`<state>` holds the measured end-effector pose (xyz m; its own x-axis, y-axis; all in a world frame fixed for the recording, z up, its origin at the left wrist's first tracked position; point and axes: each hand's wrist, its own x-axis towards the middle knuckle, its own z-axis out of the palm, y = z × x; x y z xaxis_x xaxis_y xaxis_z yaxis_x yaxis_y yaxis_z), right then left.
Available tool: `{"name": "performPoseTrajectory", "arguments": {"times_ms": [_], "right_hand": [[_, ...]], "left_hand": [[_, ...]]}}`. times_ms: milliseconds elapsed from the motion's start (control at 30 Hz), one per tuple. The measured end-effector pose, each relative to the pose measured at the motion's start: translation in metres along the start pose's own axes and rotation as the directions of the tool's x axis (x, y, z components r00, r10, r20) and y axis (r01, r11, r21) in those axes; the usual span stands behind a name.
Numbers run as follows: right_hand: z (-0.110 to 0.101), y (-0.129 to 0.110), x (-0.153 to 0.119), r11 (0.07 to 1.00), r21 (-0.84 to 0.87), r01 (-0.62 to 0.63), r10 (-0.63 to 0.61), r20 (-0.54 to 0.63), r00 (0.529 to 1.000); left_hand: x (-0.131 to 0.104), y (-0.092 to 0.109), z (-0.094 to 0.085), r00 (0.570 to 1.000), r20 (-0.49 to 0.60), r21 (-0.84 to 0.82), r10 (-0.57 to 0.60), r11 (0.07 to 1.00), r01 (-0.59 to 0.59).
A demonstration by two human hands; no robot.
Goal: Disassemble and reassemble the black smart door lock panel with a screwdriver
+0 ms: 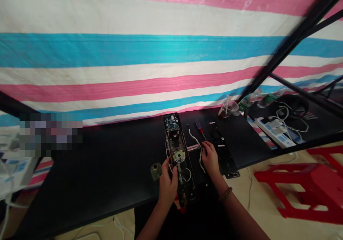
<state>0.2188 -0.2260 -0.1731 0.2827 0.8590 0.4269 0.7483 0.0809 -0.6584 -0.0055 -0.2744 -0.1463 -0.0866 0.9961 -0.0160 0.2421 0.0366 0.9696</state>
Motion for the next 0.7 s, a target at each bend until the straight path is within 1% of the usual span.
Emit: {"name": "performPoseTrajectory", "arguments": {"times_ms": [167,267,367,467,567,700], "right_hand": [[0.001,0.010,-0.003,0.999,-0.005,0.039,-0.039,-0.010,0.999],[0.004,0.015,-0.003,0.997,0.023,0.071,-0.071,0.009,0.997],[0.005,0.016,-0.002,0.996,0.042,0.082,-0.083,0.021,0.996],[0.005,0.014,-0.002,0.995,0.066,0.078,-0.080,0.025,0.997],[0.004,0.012,-0.001,0.993,0.107,0.056,-0.059,0.030,0.998],[0.002,0.010,0.000,0.987,0.155,0.039,-0.048,0.055,0.997]], "left_hand": [[-0.003,0.002,0.002,0.999,0.023,-0.042,0.022,0.999,-0.021],[-0.004,0.002,0.003,1.000,0.000,-0.054,0.027,0.998,-0.027],[-0.006,-0.001,0.003,0.999,-0.034,-0.026,0.033,0.999,-0.034],[-0.007,-0.002,0.003,0.994,-0.051,0.049,0.102,0.994,-0.099],[-0.004,0.007,0.004,0.984,-0.064,0.125,0.168,0.979,-0.159],[0.011,0.030,0.009,0.977,-0.113,0.141,0.180,0.976,-0.163]]}}
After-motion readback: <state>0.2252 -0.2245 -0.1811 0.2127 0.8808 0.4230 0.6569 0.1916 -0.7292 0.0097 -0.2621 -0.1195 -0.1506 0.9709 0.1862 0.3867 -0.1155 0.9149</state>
